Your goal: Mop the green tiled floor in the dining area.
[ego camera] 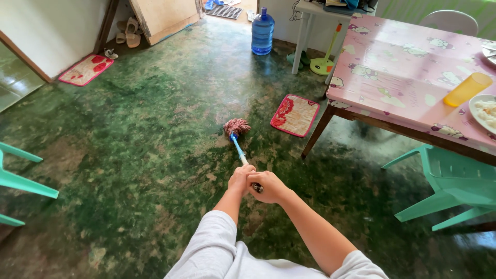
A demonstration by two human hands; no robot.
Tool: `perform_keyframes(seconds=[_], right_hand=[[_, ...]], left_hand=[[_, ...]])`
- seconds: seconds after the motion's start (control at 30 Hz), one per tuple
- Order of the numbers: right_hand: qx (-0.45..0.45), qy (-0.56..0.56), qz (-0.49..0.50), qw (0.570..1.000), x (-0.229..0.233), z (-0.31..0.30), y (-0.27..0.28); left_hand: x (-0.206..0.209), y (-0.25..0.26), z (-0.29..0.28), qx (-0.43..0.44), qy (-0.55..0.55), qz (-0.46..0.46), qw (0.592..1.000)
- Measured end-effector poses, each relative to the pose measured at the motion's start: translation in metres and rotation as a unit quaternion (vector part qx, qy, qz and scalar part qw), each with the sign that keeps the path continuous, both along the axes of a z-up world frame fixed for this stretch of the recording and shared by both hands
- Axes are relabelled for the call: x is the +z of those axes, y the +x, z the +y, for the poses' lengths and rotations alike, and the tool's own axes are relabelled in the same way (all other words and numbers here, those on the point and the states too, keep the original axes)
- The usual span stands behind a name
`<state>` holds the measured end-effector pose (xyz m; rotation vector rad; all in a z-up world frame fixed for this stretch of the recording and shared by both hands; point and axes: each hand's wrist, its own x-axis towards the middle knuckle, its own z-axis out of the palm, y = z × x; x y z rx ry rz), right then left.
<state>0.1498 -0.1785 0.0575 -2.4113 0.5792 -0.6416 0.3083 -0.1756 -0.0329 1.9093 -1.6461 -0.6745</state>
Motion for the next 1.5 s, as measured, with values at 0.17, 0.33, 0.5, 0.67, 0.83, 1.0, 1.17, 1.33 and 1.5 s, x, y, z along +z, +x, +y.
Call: perform_keyframes(seconds=[0.17, 0.33, 0.5, 0.67, 0.83, 1.0, 1.17, 1.33, 1.5], right_hand=[[0.027, -0.025, 0.019, 0.999, 0.045, 0.041, -0.025], [0.042, -0.029, 0.021, 0.998, 0.065, 0.072, -0.048], [0.033, 0.004, -0.018, 0.999, 0.087, 0.089, -0.072], [-0.013, 0.042, -0.03, 0.999, 0.091, 0.096, -0.086], [-0.014, 0.051, -0.094, 0.994, 0.097, 0.112, -0.082], [-0.032, 0.047, -0.127, 0.99, 0.103, 0.118, -0.071], [-0.084, 0.08, -0.092, 0.989, 0.079, 0.1, -0.06], [-0.077, 0.077, -0.08, 0.991, 0.069, 0.079, -0.047], [-0.073, 0.079, -0.09, 0.99, 0.065, 0.049, -0.017]], left_hand=[[-0.007, -0.02, 0.024, -0.016, -0.045, 0.004, 0.999], [-0.024, -0.036, 0.044, -0.078, -0.12, -0.066, 0.987], [0.024, -0.064, 0.067, -0.085, -0.114, -0.194, 0.971], [0.052, -0.085, 0.082, -0.046, -0.063, -0.163, 0.983], [0.035, -0.084, 0.081, 0.001, -0.023, -0.154, 0.988], [0.063, -0.079, 0.087, 0.049, 0.052, -0.106, 0.992], [0.017, -0.068, 0.064, 0.053, -0.035, -0.106, 0.992], [0.03, -0.057, 0.051, 0.032, 0.01, -0.138, 0.99], [0.018, -0.026, 0.018, 0.029, 0.007, -0.141, 0.99]])
